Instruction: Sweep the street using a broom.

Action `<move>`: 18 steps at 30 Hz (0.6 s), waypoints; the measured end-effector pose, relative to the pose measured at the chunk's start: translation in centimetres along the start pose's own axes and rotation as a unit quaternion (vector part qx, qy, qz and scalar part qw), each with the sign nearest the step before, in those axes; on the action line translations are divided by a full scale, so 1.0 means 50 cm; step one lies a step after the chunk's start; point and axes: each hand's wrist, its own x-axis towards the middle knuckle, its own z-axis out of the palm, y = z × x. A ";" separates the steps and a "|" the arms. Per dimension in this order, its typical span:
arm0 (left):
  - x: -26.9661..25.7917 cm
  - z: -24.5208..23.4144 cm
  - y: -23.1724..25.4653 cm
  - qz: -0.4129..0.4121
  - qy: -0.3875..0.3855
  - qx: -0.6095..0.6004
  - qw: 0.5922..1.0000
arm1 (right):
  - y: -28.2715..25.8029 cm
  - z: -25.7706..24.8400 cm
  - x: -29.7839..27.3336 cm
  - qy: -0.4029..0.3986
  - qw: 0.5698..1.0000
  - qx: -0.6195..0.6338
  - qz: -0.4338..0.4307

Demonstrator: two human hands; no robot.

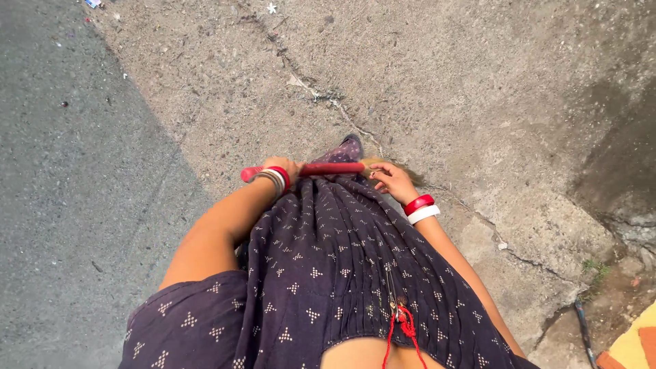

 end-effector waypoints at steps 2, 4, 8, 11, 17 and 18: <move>0.000 -0.025 -0.059 -0.056 0.018 -0.059 0.996 | -0.011 -0.062 -0.003 0.008 1.000 0.009 0.012; 0.021 -0.026 -0.111 -0.115 0.033 -0.119 0.986 | -0.018 -0.118 -0.002 0.012 0.999 0.017 0.025; 0.047 -0.069 -0.128 -0.265 0.113 -0.297 0.911 | -0.023 -0.198 0.009 0.019 0.998 0.022 0.054; 0.047 -0.100 -0.080 -0.286 0.149 -0.388 0.863 | -0.041 -0.220 0.022 0.026 0.998 0.024 0.057; 0.045 0.045 -0.006 -0.177 0.190 -0.433 0.863 | -0.082 -0.216 0.072 0.007 0.998 0.034 0.051; 0.010 0.057 0.002 -0.149 0.142 -0.418 0.885 | -0.084 -0.212 0.079 -0.005 0.998 0.026 0.063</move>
